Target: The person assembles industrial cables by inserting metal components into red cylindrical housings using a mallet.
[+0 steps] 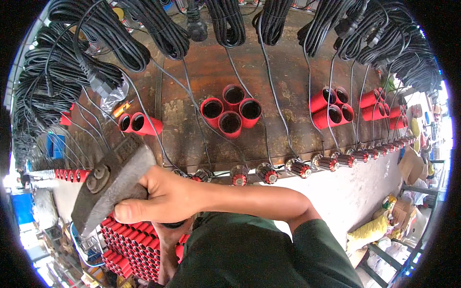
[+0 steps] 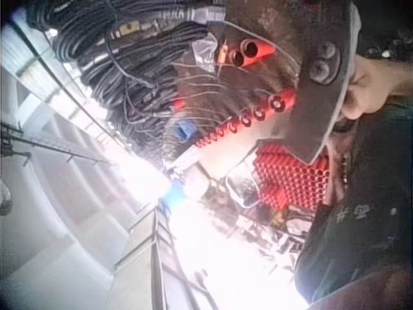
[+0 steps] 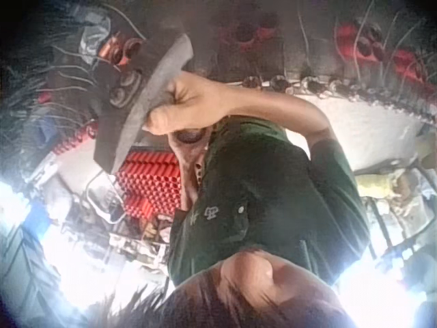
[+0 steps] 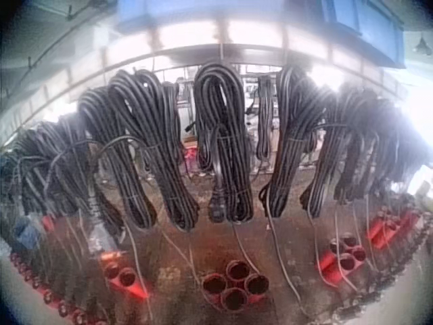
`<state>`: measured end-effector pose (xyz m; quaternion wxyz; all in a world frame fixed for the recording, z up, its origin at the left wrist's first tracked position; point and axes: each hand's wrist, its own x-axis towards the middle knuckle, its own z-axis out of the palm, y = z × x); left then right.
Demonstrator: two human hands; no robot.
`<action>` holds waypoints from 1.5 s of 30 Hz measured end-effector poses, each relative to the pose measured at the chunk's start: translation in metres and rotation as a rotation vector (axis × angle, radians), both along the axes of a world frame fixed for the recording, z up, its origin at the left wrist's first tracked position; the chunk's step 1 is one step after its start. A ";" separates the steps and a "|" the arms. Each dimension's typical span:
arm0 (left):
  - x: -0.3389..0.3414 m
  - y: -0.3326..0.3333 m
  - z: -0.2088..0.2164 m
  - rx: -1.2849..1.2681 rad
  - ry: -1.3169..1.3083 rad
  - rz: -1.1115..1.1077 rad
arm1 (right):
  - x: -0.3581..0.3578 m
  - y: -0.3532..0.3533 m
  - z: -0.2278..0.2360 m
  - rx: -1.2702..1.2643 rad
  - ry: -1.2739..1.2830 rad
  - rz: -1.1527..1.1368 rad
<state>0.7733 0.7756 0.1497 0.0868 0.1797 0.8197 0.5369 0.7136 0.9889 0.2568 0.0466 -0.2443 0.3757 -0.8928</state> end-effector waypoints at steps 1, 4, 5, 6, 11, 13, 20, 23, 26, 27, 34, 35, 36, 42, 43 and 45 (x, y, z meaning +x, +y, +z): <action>0.000 -0.001 -0.004 0.051 -0.075 -0.013 | 0.002 0.003 -0.009 0.134 -0.018 0.036; 0.009 -0.010 0.014 0.022 -0.150 0.014 | 0.001 -0.009 0.006 0.078 0.039 0.079; 0.008 -0.002 0.008 0.047 -0.205 -0.026 | -0.003 -0.004 0.003 0.127 0.072 0.081; 0.006 0.006 0.003 0.073 -0.257 -0.062 | -0.007 0.001 0.001 0.172 0.097 0.087; 0.010 0.017 -0.007 0.161 -0.324 -0.109 | -0.009 -0.006 0.003 0.030 0.023 0.237; 0.012 0.010 -0.011 0.189 -0.332 -0.068 | -0.018 -0.016 0.002 0.187 0.068 0.280; 0.006 0.010 -0.034 0.317 -0.377 0.071 | -0.035 -0.035 -0.034 0.575 0.204 0.192; 0.006 0.030 -0.061 0.373 -0.408 0.145 | -0.034 -0.036 -0.032 0.589 -0.030 0.225; 0.005 0.037 -0.079 0.386 -0.410 0.193 | -0.036 -0.035 -0.032 0.507 -0.155 0.261; 0.005 0.039 -0.083 0.379 -0.411 0.198 | -0.036 -0.034 -0.033 0.493 -0.152 0.248; -0.005 0.038 -0.110 0.336 -0.386 0.186 | -0.041 -0.029 -0.040 0.466 0.075 0.238; -0.005 0.038 -0.114 0.329 -0.378 0.185 | -0.039 -0.029 -0.040 0.455 0.087 0.241; -0.006 0.037 -0.117 0.321 -0.369 0.182 | -0.038 -0.029 -0.040 0.444 0.099 0.246; -0.013 0.034 -0.136 0.293 -0.328 0.176 | -0.035 -0.029 -0.037 0.593 0.133 0.130; -0.009 0.033 -0.139 0.290 -0.321 0.174 | -0.034 -0.030 -0.035 0.599 0.142 0.099; -0.013 0.022 -0.137 0.269 -0.335 0.175 | -0.034 -0.037 -0.041 0.570 0.133 0.059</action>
